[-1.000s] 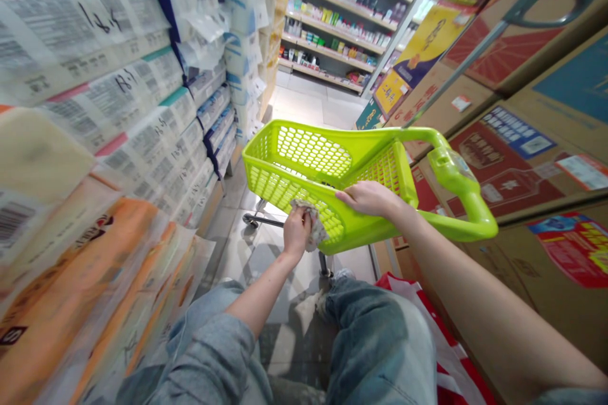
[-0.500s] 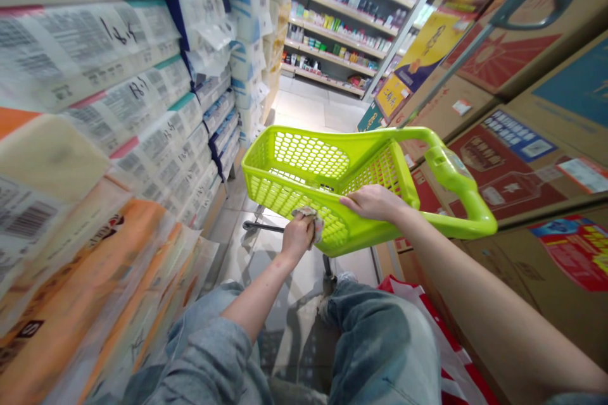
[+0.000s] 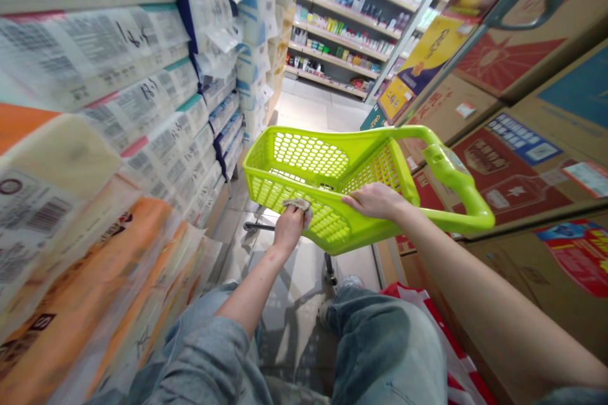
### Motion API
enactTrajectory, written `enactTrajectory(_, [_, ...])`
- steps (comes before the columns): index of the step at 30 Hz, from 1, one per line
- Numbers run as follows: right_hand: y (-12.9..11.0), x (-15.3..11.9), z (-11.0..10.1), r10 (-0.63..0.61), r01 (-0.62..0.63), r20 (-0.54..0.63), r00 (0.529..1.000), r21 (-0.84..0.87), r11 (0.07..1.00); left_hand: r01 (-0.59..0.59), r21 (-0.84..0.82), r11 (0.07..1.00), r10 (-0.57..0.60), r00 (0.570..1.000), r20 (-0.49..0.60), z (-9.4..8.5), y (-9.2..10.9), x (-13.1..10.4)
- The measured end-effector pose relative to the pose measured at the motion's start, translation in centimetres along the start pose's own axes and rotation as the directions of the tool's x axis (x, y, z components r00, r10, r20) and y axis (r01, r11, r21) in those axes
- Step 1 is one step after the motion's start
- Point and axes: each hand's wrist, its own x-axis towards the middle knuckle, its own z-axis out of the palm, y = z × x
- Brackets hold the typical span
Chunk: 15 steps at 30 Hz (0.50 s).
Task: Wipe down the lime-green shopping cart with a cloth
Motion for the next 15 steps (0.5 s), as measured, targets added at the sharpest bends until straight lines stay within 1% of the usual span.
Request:
enactTrajectory(1, [0.0,0.1,0.0,0.002,-0.002,0.015,1.0,0.002,1.0,0.007,0.014,1.0,-0.008,0.999,0.037,0.0,0.1,0.1])
enactTrajectory(3, [0.1,0.1,-0.1,0.008,-0.008,0.03,1.0,0.005,1.0,0.015,-0.008,1.0,-0.014,0.997,0.082,0.0,0.3,0.1])
enactTrajectory(5, [0.1,0.2,0.0,0.005,-0.006,0.027,1.0,0.002,1.0,0.003,-0.048,0.999,0.001,0.997,0.082,0.0,0.4,-0.1])
enactTrajectory(8, [0.3,0.1,0.0,0.007,-0.006,0.02,1.0,-0.014,1.0,-0.048,-0.04,0.998,0.049,0.999,0.013,0.2,0.2,-0.7])
enactTrajectory(10, [0.5,0.2,0.0,0.016,-0.016,0.02,1.0,-0.019,1.0,-0.057,-0.013,0.998,0.056,0.998,-0.04,0.2,-0.1,-1.1])
enactTrajectory(13, [0.8,0.3,0.1,0.027,-0.026,0.023,0.999,-0.015,1.0,0.032,0.024,0.999,-0.029,0.991,-0.128,-0.2,-0.6,-1.2])
enactTrajectory(15, [1.0,0.4,0.1,0.032,-0.031,0.026,0.999,-0.015,0.999,0.089,0.046,0.995,-0.082,0.987,-0.139,-0.7,-0.9,-1.0])
